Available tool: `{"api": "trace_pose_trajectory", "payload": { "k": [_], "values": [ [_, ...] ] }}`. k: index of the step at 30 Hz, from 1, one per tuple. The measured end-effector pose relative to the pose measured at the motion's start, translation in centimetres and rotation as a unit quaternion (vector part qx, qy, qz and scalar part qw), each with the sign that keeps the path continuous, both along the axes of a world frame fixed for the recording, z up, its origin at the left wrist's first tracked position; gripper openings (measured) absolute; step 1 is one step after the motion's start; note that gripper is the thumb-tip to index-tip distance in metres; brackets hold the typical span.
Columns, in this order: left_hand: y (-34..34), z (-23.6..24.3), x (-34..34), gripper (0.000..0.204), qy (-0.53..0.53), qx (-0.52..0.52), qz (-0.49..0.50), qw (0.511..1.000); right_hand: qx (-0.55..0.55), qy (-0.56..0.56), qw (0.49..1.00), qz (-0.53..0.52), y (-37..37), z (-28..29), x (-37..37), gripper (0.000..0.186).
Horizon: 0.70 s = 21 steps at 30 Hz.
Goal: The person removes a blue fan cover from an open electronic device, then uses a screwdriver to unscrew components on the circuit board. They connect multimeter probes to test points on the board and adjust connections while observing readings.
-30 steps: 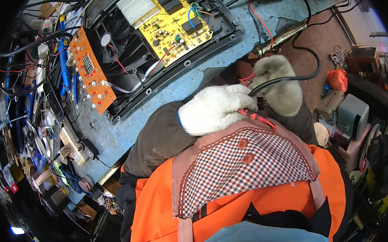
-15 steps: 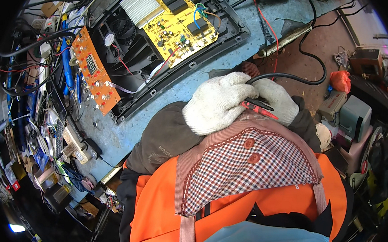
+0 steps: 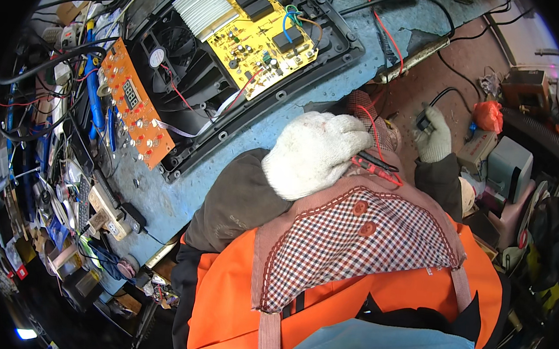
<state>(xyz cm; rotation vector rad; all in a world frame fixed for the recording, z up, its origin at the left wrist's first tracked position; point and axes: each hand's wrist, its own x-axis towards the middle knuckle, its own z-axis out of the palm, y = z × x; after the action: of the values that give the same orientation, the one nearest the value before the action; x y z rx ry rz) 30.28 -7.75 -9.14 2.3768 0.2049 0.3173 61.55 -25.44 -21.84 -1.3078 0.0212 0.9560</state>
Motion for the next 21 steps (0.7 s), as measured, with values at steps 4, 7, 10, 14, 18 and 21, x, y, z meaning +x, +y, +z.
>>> {"api": "trace_pose_trajectory", "payload": {
  "k": [4, 7, 10, 14, 18, 21],
  "values": [
    [-0.6, -0.9, 0.2, 0.031, -0.078, 0.003, 0.036, 0.996, -0.189, -0.008, 0.981, 0.05, -5.2, -9.1, 2.6, 0.018],
    [-0.5, -0.9, 0.1, 0.03, -0.081, 0.003, 0.032, 0.996, -0.315, -0.051, 0.941, 0.111, -8.6, -11.8, 3.5, 0.017],
    [-0.4, -0.7, 0.0, 0.032, -0.058, -0.008, 0.019, 0.998, -0.277, -0.197, 0.93, -0.139, -11.5, -16.0, 4.4, 0.021],
    [-0.2, -0.5, -0.1, 0.039, -0.069, -0.008, 0.009, 0.998, -0.235, -0.464, 0.818, -0.247, -10.3, -11.7, 7.2, 0.051],
    [0.0, 0.6, -0.3, 0.05, -0.04, -0.011, -0.016, 0.999, 0.01, -0.552, 0.818, -0.16, -2.8, -2.9, 6.0, 0.063],
    [0.0, 0.7, 0.0, 0.049, -0.006, 0.001, -0.028, 1.0, 0.072, -0.506, 0.852, -0.11, 0.4, 1.4, 3.6, 0.063]
  ]
}}
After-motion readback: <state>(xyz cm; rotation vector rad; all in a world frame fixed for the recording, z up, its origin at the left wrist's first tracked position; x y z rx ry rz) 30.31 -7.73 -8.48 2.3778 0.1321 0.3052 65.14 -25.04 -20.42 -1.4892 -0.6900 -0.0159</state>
